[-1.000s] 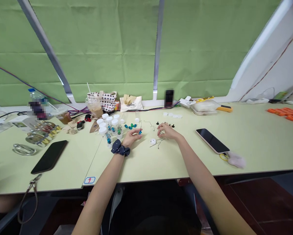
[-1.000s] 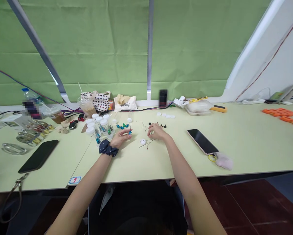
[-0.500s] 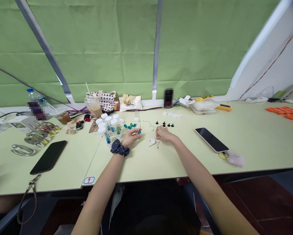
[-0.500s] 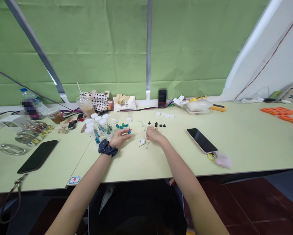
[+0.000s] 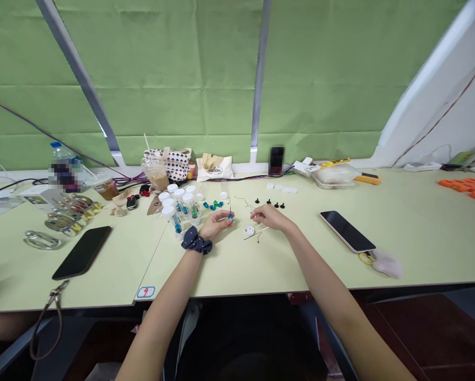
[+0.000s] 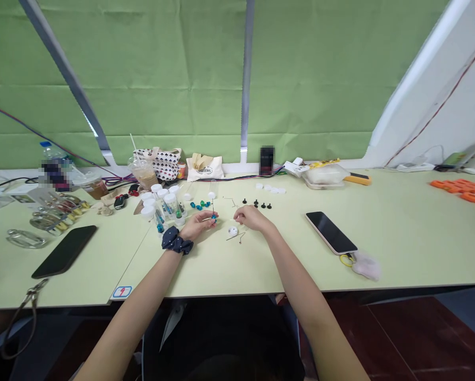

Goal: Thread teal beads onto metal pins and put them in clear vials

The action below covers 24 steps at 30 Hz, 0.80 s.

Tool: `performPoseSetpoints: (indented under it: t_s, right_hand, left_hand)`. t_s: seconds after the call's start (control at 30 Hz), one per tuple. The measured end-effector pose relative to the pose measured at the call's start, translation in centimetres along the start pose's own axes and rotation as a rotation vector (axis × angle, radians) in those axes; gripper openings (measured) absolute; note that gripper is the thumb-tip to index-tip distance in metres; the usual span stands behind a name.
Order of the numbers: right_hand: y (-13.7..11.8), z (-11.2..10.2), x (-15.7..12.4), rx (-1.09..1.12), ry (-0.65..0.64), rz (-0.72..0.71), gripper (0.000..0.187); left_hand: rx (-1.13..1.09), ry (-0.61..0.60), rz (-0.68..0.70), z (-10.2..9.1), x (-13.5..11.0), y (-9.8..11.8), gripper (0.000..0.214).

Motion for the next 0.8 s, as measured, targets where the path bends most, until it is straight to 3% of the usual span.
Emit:
performPoseSetpoints:
  t_s: [0.2, 0.4, 0.8]
  right_hand:
    - [-2.4, 1.1, -0.8, -0.180, -0.145, -0.059, 0.026]
    - [-3.4, 2.0, -0.7, -0.338, -0.251, 0.008, 0.024]
    - [-3.4, 2.5, -0.2, -0.416, -0.280, 0.051, 0.016]
  left_hand:
    - [0.040, -0.114, 0.004, 0.6, -0.1, 0.0, 0.040]
    - [0.030, -0.145, -0.009, 1.0, -0.2, 0.3, 0.040]
    - [-0.063, -0.311, -0.099, 2.2, -0.5, 0.1, 0.037]
Point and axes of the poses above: each hand's wrist, its own x-axis towards the middle knuckle, its own z-axis out of the palm, y = z × x, the point moved 4 cm from there along x, towards the middle knuckle, and after that the axes turned 5 degrees about -z, right-handed, at the moved point
